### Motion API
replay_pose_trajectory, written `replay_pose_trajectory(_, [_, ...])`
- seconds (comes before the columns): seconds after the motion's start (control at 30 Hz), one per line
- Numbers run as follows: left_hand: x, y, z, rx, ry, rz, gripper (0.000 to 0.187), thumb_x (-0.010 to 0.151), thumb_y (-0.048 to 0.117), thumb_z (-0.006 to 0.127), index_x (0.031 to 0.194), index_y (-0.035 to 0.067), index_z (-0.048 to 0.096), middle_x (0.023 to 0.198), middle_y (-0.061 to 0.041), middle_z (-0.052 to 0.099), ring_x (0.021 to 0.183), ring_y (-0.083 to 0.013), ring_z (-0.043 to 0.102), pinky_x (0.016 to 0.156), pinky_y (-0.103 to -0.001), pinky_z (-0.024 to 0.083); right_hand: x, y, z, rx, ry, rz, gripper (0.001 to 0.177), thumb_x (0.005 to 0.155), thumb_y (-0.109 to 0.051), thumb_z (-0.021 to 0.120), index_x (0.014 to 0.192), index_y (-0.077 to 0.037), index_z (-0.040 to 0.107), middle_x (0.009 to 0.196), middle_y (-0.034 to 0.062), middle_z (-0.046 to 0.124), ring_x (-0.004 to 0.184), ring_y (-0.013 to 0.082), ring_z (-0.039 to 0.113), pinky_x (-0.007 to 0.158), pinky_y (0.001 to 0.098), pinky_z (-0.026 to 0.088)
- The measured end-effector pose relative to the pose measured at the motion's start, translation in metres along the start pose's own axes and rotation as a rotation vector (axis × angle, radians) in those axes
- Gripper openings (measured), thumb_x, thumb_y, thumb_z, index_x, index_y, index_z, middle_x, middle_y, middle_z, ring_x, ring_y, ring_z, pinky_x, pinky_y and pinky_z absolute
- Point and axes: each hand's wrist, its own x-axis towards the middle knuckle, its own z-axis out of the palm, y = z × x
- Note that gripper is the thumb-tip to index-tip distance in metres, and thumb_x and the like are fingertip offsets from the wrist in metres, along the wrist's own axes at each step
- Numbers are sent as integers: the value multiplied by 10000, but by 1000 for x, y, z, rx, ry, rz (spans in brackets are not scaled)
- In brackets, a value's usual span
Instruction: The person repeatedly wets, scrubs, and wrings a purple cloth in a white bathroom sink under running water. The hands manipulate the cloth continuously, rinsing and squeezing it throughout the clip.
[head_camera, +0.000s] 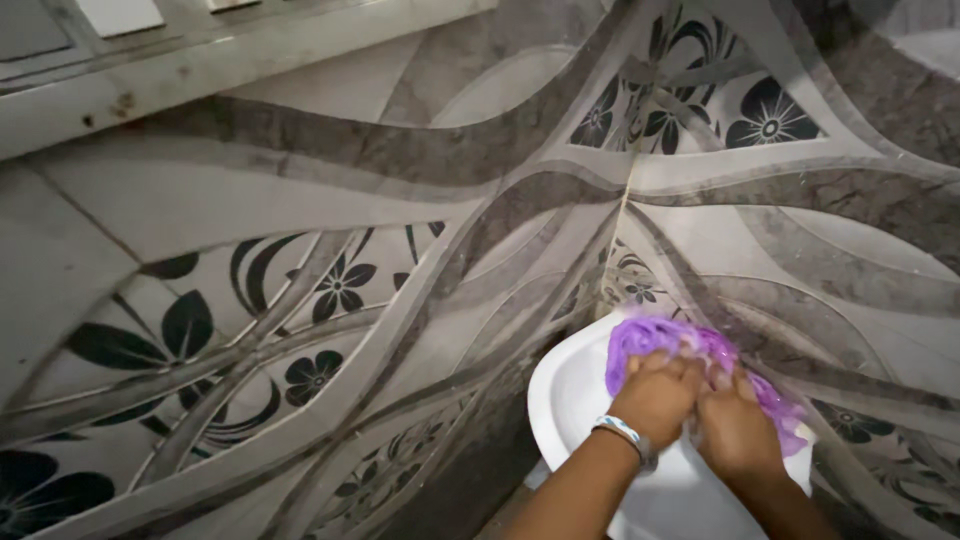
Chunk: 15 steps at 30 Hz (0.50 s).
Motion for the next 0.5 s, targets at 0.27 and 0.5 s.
replay_pose_trajectory(0.27, [50,-6,28,93,40,27,329,908,143,556,1204,52,671,1255,-173,688,1116,-346,642,955,-531,443,42,42,15,94,-29,161,180,769,-90,703,935,-32,738,1004,232,720,952,408,714,850,501,569])
replay_pose_trajectory(0.5, [50,-6,18,130,-92,9,237,903,145,568,1092,72,690,1111,-124,735,1090,-324,663,982,-501,455,27,35,21,102,22,192,211,681,-100,750,877,-21,736,908,244,712,882,429,702,787,517,564])
